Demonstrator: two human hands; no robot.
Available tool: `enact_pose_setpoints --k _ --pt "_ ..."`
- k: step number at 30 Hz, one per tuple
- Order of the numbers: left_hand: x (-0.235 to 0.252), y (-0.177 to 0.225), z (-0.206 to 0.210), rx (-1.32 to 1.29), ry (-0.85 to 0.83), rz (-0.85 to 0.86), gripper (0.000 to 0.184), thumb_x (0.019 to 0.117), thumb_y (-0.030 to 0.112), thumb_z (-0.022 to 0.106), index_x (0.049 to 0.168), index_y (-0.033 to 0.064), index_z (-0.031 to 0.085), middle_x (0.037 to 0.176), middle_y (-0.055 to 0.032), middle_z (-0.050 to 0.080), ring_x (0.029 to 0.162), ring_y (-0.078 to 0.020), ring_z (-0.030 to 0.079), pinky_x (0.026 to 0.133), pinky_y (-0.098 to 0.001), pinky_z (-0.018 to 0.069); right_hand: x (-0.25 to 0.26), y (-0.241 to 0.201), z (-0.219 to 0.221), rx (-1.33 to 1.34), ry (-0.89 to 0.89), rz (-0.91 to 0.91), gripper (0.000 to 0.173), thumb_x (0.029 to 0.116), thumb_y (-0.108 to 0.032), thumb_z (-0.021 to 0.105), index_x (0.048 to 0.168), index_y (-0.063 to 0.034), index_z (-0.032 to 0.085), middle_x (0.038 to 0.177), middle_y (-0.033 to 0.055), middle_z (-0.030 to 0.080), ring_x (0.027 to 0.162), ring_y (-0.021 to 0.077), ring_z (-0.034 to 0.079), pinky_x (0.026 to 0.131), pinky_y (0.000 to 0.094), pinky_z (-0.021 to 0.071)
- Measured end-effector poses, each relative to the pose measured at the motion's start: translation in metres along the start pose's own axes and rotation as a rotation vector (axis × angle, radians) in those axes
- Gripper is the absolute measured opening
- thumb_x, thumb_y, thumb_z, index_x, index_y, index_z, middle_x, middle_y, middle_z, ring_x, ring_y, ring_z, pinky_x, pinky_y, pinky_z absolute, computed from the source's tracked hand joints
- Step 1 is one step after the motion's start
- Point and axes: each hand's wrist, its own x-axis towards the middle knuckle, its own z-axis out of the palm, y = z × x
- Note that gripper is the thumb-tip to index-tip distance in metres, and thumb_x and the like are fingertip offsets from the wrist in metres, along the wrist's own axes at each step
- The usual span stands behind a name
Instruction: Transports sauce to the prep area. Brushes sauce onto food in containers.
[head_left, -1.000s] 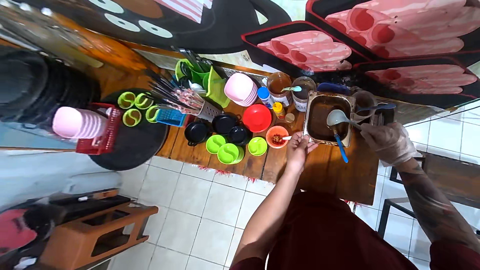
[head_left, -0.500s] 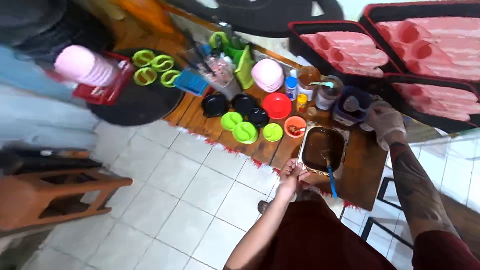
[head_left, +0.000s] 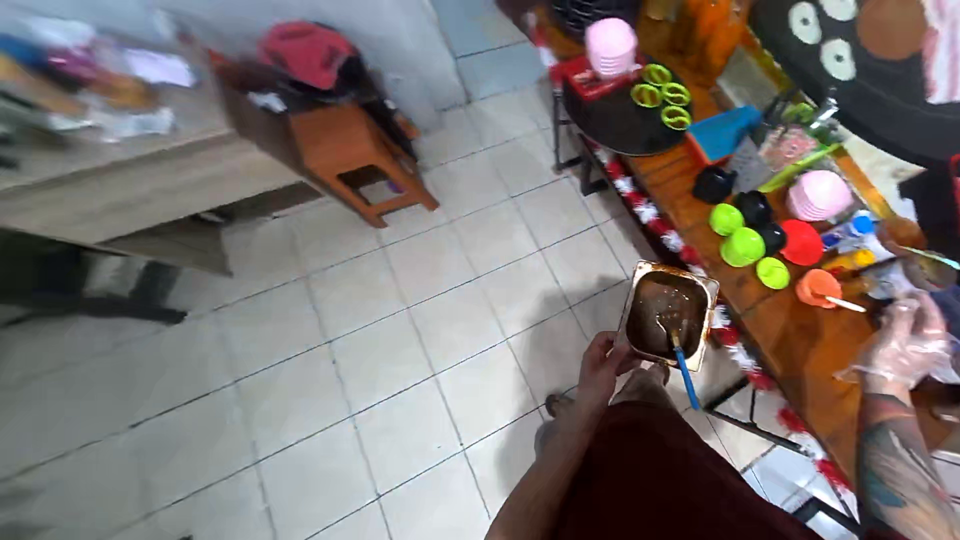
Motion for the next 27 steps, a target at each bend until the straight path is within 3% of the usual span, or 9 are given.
enact_pose_setpoints --k 4,8,10,15,19,21,23,25,27 --pt "-0.041 0.074 -0.124 -0.040 0.238 0.150 0.022 0.1038 0.003 0.052 0.123 -0.0076 0.054 0.108 -0.0204 0.069 0.091 -0.0307 0.074 0.082 -0.0467 0.0647 -0.110 -0.131 0.120 0.041 -0.386 -0.360 0.035 0.1041 -0.024 0.059 0.130 -0.0019 0.068 0.126 0.0149 0.071 0.118 0.0214 0.068 0.107 0.0396 0.0530" --pt "-0.064 0.139 -0.248 -0.127 0.476 0.292 0.019 0.1035 0.001 0.050 0.121 -0.0070 0.052 0.102 -0.0166 0.068 0.086 -0.0261 0.073 0.081 -0.0445 0.0647 -0.207 -0.246 0.240 -0.033 -0.809 -0.835 0.038 0.1025 -0.035 0.056 0.133 -0.0173 0.070 0.129 0.0091 0.071 0.121 0.0306 0.065 0.107 0.0549 0.0473" --pt "-0.073 0.171 -0.313 -0.164 0.587 0.369 0.021 0.1035 0.001 0.050 0.123 -0.0066 0.052 0.104 -0.0174 0.068 0.087 -0.0264 0.073 0.082 -0.0454 0.0642 -0.256 -0.319 0.296 -0.009 -0.978 -1.079 0.042 0.1017 -0.042 0.056 0.137 -0.0207 0.067 0.130 0.0077 0.070 0.121 0.0310 0.065 0.106 0.0553 0.0466" --pt "-0.100 0.254 -0.475 -0.227 0.839 0.518 0.023 0.1050 0.004 0.047 0.126 -0.0036 0.052 0.110 -0.0187 0.068 0.094 -0.0297 0.073 0.088 -0.0494 0.0624 -0.391 -0.534 0.436 0.210 -1.180 -1.544 0.061 0.0952 -0.064 0.058 0.146 -0.0286 0.058 0.123 0.0107 0.071 0.116 0.0334 0.064 0.105 0.0593 0.0421" --pt "-0.132 0.315 -0.591 -0.327 1.022 0.591 0.023 0.1058 0.004 0.047 0.127 -0.0046 0.051 0.111 -0.0202 0.067 0.095 -0.0310 0.073 0.089 -0.0495 0.0623 -0.514 -0.709 0.538 0.480 -1.068 -1.889 0.048 0.0990 -0.055 0.059 0.143 -0.0359 0.059 0.105 0.0074 0.073 0.102 0.0298 0.066 0.103 0.0543 0.0433" --pt "-0.152 0.344 -0.642 -0.393 1.125 0.614 0.024 0.1058 0.003 0.047 0.127 -0.0053 0.052 0.111 -0.0204 0.068 0.094 -0.0310 0.073 0.088 -0.0487 0.0626 -0.575 -0.788 0.577 0.614 -1.024 -2.002 0.040 0.1008 -0.047 0.059 0.137 -0.0314 0.066 0.094 0.0070 0.073 0.095 0.0283 0.066 0.100 0.0532 0.0448" --pt "-0.174 0.372 -0.693 -0.432 1.214 0.643 0.023 0.1058 0.003 0.047 0.127 -0.0052 0.052 0.110 -0.0200 0.068 0.094 -0.0303 0.073 0.087 -0.0477 0.0632 -0.634 -0.869 0.604 0.664 -1.115 -2.029 0.036 0.1011 -0.042 0.060 0.131 -0.0253 0.071 0.093 0.0086 0.074 0.094 0.0290 0.068 0.098 0.0542 0.0460" --pt "-0.195 0.400 -0.746 -0.456 1.282 0.689 0.022 0.1057 0.004 0.049 0.125 -0.0049 0.053 0.110 -0.0197 0.068 0.093 -0.0300 0.073 0.087 -0.0475 0.0632 -0.694 -0.954 0.622 0.506 -1.393 -1.988 0.033 0.0997 -0.041 0.061 0.123 -0.0216 0.075 0.099 0.0101 0.075 0.098 0.0303 0.070 0.099 0.0565 0.0490" --pt "-0.214 0.430 -0.804 -0.501 1.334 0.738 0.020 0.1054 0.003 0.049 0.124 -0.0042 0.054 0.108 -0.0189 0.068 0.092 -0.0294 0.073 0.087 -0.0478 0.0629 -0.759 -1.030 0.645 0.375 -1.670 -1.862 0.027 0.0990 -0.036 0.064 0.113 -0.0174 0.077 0.100 0.0092 0.076 0.094 0.0275 0.072 0.089 0.0550 0.0563"
